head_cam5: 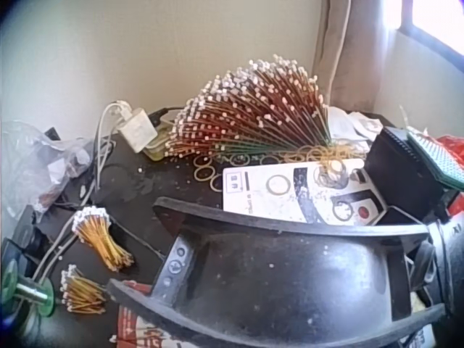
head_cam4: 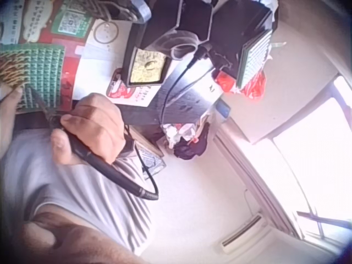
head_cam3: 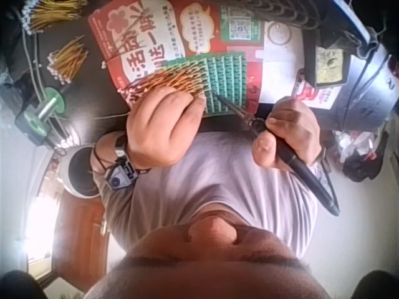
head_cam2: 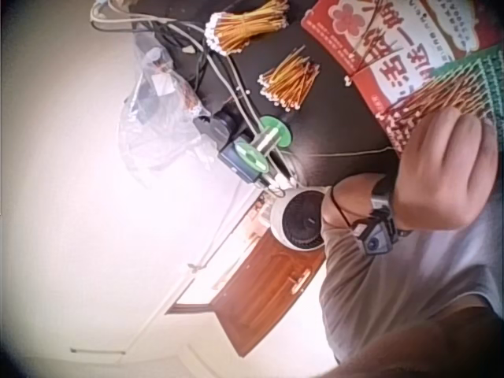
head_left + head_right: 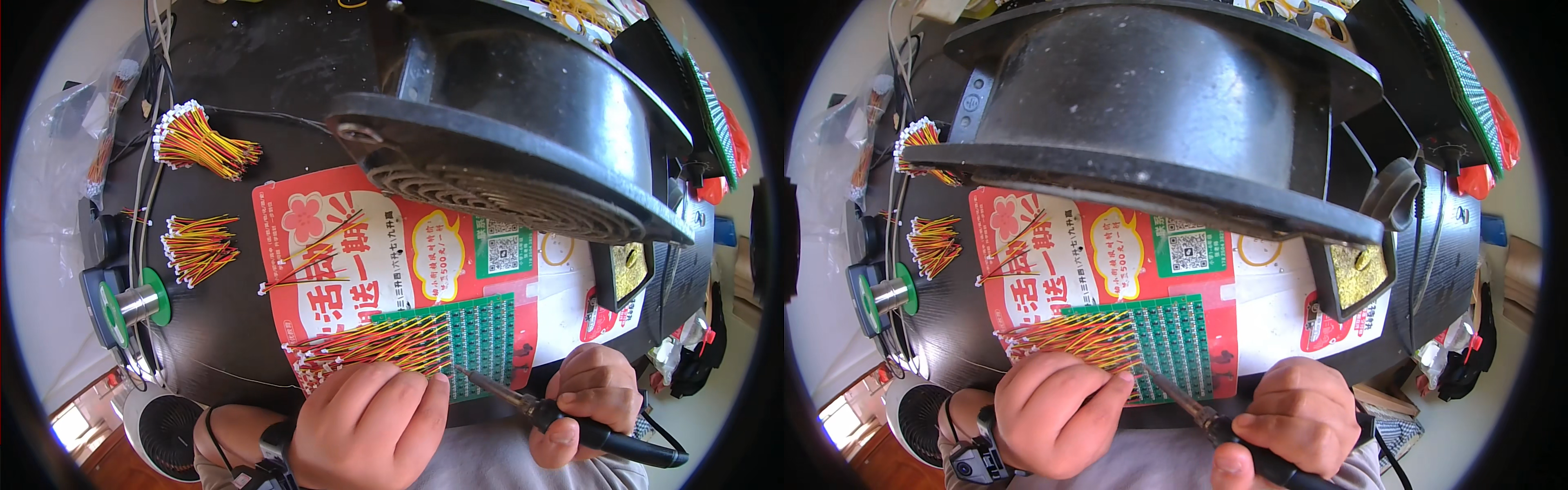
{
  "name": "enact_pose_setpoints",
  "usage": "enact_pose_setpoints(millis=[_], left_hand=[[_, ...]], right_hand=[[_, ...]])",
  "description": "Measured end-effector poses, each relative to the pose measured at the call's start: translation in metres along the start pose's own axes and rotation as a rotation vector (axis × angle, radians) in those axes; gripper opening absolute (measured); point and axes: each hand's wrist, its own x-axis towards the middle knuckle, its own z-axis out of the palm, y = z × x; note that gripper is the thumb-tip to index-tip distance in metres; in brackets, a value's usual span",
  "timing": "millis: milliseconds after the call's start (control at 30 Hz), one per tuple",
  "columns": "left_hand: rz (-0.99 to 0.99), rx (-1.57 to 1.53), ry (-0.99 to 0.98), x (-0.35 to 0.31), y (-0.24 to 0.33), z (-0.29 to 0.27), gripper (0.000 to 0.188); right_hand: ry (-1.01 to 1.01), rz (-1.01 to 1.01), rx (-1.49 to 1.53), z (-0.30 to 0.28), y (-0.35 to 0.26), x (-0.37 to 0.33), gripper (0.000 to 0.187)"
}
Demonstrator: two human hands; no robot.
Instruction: Solder wires onto a printed circuit board.
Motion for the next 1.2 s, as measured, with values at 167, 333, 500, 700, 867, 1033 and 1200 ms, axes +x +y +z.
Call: enact_pose_setpoints(millis=[167, 333, 500, 700, 867, 1033, 1200], left_hand=[[-0.019, 0.002, 0.027, -0.01, -0.001, 0.009, 0.019], [-0.039, 0.011, 0.023, -0.011, -0.001, 0.009, 0.019], [-0.013, 0.03, 0.019, -0.009, 0.0, 0.009, 0.021], [0.003, 0.036, -0.054, 0.002, 0.001, 0.002, 0.023], [-0.025, 0.054, 0.008, -0.009, 0.002, 0.008, 0.023], [-0.028, 0.016, 0.013, -0.01, 0.001, 0.009, 0.023], [-0.032, 0.021, 0.024, -0.012, 0.0, 0.01, 0.021]], right_hand=[[-0.026, -0.034, 0.001, -0.001, 0.002, 0.002, 0.025], [-0.053, -0.041, -0.007, 0.001, 0.003, 0.002, 0.025], [-0.057, -0.048, -0.019, -0.002, 0.001, 0.004, 0.025], [-0.06, -0.055, -0.025, 0.0, 0.004, 0.004, 0.027], [0.044, -0.049, 0.032, 0.0, 0.003, -0.003, 0.028], [-0.021, -0.038, 0.002, -0.002, 0.002, 0.0, 0.026], [-0.022, -0.058, 0.009, 0.001, 0.005, 0.002, 0.025]])
